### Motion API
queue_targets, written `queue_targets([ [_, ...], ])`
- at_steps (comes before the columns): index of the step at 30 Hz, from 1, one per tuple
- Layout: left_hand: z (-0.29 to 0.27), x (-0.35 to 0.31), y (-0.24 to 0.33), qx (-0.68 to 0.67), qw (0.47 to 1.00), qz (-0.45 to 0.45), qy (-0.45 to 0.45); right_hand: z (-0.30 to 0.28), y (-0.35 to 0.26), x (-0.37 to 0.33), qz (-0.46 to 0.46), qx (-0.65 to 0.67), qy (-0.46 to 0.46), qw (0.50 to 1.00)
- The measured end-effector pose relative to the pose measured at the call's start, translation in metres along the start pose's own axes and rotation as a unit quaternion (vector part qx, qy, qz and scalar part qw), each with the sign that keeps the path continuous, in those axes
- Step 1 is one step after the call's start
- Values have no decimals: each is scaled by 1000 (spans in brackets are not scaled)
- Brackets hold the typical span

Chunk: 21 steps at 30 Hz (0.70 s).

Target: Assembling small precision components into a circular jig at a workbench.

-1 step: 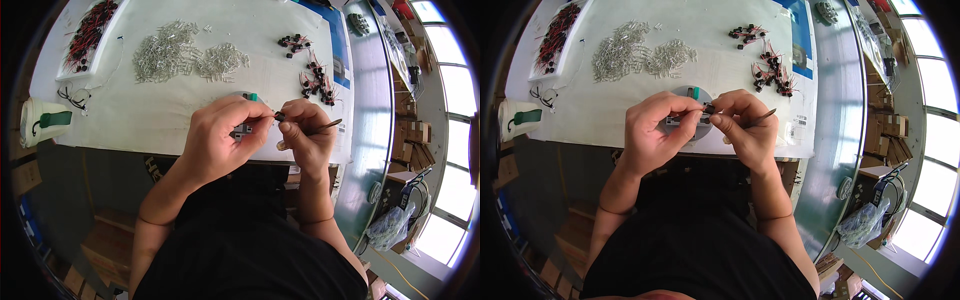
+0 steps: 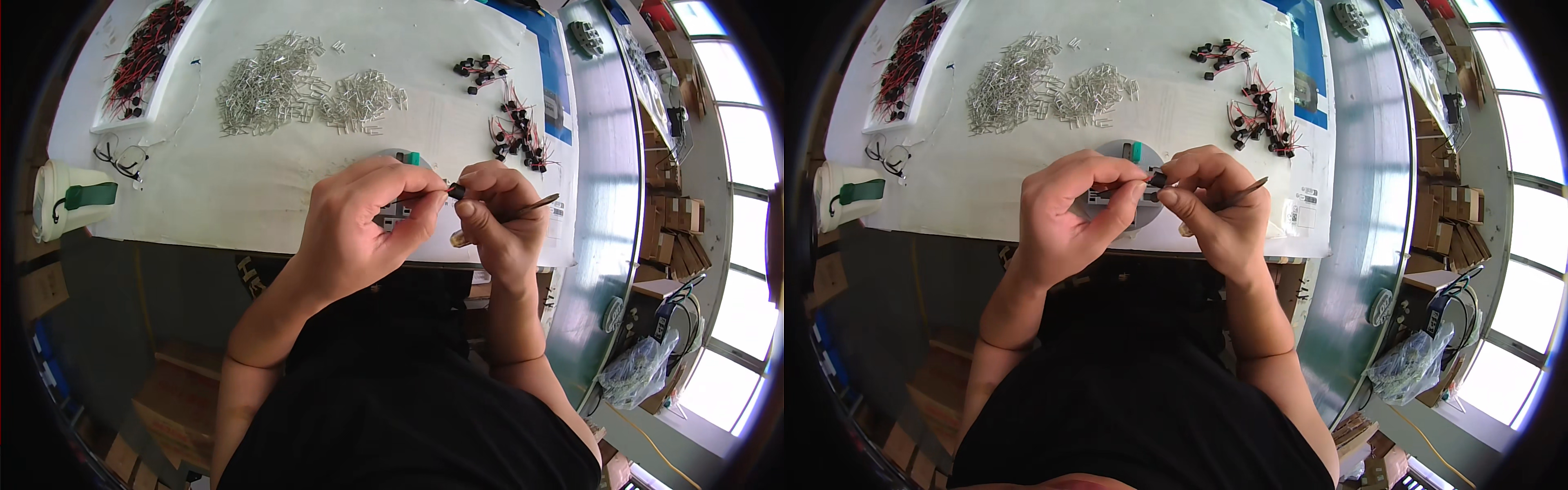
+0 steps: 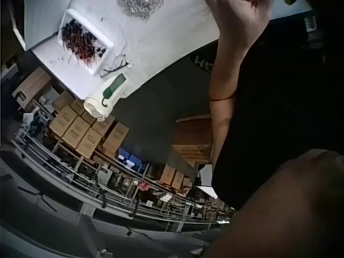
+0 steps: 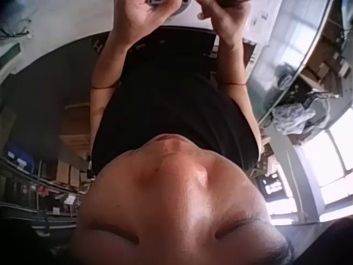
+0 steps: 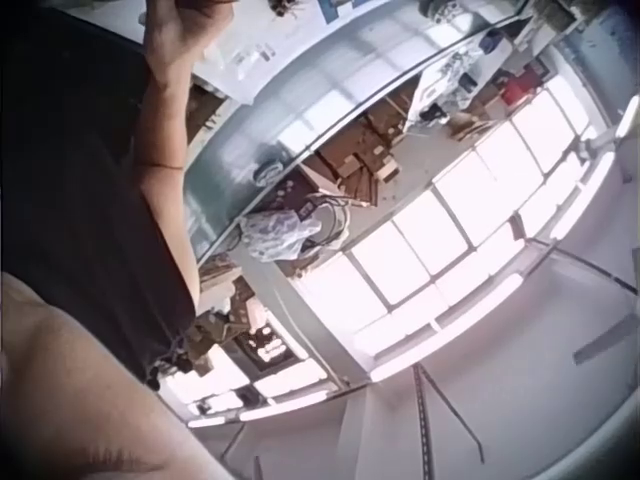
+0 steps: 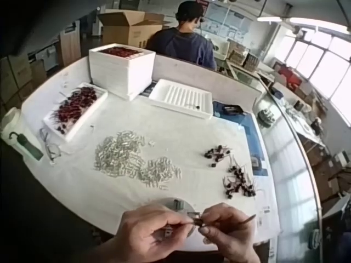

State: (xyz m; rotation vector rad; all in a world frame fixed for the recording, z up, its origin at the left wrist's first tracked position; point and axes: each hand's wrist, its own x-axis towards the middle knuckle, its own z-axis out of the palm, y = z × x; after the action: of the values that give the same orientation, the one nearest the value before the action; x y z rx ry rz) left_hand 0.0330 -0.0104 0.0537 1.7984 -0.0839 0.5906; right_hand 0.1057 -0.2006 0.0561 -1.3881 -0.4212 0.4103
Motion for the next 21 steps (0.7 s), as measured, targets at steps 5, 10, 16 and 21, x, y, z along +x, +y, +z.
queue_targets([
  [5,0,-4,1,-47,998,-30,-11,3,3,1,-79,-27,-21,996],
  [10,-2,-5,2,-160,977,-131,-44,4,-1,-1,-109,-154,-37,981],
  [16,-23,-4,-6,-192,946,-220,-141,-9,-3,0,-154,-253,-107,949],
  [21,-28,-7,-12,-114,948,-251,-158,-13,-1,-2,-130,-300,-96,940],
])
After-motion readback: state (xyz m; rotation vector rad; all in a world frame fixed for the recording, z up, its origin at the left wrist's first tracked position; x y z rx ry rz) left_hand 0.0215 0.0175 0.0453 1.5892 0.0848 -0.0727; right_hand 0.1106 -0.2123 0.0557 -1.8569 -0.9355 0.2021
